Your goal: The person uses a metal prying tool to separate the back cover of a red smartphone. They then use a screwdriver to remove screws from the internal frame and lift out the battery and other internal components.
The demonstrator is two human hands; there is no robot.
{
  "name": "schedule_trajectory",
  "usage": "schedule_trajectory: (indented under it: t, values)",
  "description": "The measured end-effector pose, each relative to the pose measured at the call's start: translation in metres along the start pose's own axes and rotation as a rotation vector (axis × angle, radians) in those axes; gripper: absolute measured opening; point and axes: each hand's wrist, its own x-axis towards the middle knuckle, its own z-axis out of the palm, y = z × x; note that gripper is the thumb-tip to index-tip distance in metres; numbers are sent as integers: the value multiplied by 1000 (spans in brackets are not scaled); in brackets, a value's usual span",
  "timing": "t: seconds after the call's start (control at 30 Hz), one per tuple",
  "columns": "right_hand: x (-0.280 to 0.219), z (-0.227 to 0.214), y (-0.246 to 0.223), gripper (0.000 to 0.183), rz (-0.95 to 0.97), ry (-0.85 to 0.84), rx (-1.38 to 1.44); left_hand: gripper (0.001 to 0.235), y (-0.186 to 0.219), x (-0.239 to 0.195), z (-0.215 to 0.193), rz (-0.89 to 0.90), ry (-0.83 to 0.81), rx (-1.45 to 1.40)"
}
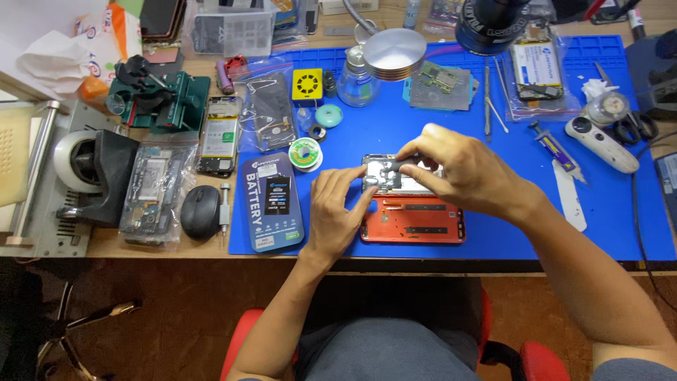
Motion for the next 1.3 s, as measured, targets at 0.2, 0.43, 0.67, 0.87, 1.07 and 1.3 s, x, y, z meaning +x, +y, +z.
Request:
schedule_trajectory:
  t: [0.2, 0.43, 0.67, 0.87, 1.07, 1.3]
  values:
    - [-57, 0, 4, 17, 229, 46, 250, 4, 12, -10, 0, 124, -118, -47]
    - [-114, -2, 30, 16, 379, 306, 80, 15, 6, -11, 15, 282, -201, 63]
    - [-143, 21, 57, 17, 435, 472, -176, 65, -14, 31, 0, 108, -409, 11]
    - [-148, 36, 73, 20, 395, 527, -355, 59, -20, 46, -6, 61, -548, -58]
    - [-122, 37, 62, 19, 305, 514, -573, 45, -18, 51, -10, 84, -549, -58]
    - [-66, 68, 37, 17, 12, 330, -242, 32, -28, 52, -7, 225, -516, -43]
